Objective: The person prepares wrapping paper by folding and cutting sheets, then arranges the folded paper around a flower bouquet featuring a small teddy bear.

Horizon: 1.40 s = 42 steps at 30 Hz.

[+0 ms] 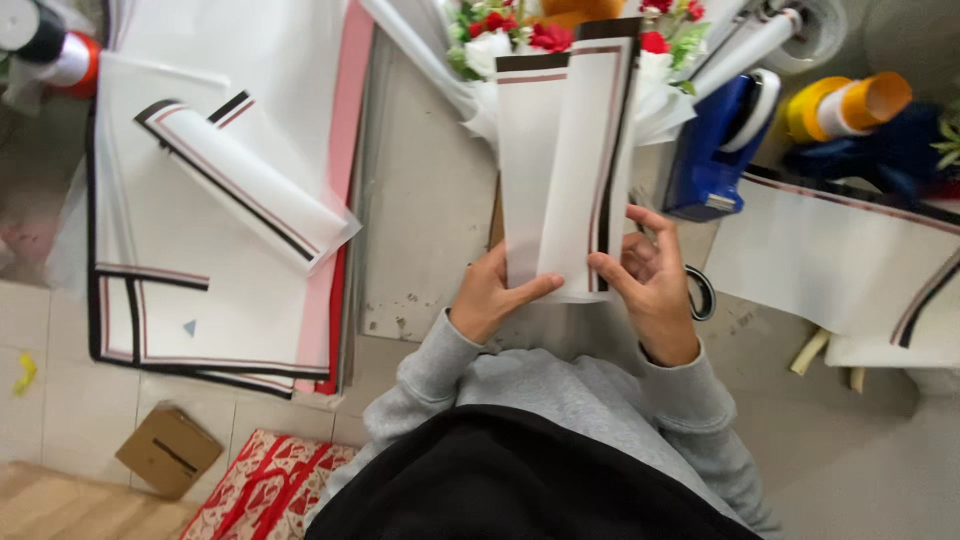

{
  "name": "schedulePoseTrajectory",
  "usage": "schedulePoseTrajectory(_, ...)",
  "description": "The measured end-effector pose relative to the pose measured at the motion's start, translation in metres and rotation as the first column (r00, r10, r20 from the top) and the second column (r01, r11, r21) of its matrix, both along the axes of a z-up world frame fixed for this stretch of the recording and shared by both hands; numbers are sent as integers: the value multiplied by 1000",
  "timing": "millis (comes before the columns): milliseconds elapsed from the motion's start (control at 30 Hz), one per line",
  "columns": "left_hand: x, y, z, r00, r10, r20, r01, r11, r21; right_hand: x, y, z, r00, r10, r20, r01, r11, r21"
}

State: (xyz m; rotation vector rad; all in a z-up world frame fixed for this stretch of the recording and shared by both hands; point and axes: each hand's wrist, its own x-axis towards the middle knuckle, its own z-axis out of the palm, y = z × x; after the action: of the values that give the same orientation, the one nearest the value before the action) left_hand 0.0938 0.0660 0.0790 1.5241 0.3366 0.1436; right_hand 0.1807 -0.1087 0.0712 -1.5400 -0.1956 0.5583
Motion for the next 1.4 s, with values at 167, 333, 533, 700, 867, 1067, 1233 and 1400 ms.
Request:
schedulePoseTrajectory(167,-6,2,-5,997,30,-75,-31,999,-24,-6,12,20,999,-11,33,11,1000,-1)
schedulePoseTrajectory(333,-6,6,-13,997,46,-61,-52,994,-92,-5,17,12,1000,9,29,-8,1000,-7)
schedulePoseTrajectory(533,-7,9,-10,997,36,-69,-46,990,-136,-3,21,10,1000,-14,27,14,1000,6)
schedulePoseTrajectory(700,-2,11,5,998,6,-64,-19,979,-204,-2,23,10,1000,-20,-4,20,999,26)
schedulePoseTrajectory(867,-3,14,5,988,39,-150,-71,975,-212,0,21,6,1000,-20,-24,21,999,37)
schedulePoseTrajectory(1067,-2,14,0,984,55,-172,-96,967,-237,4,16,23,993,-14,-115,21,998,57)
schedulePoseTrajectory(1233,-2,15,0,984,22,-176,-63,971,-230,3,16,13,997,-43,-68,45,999,25)
schedulePoseTrajectory(1400,-1,15,8,983,35,-183,-74,974,-212,1,24,20,998,-63,3,63,998,21)
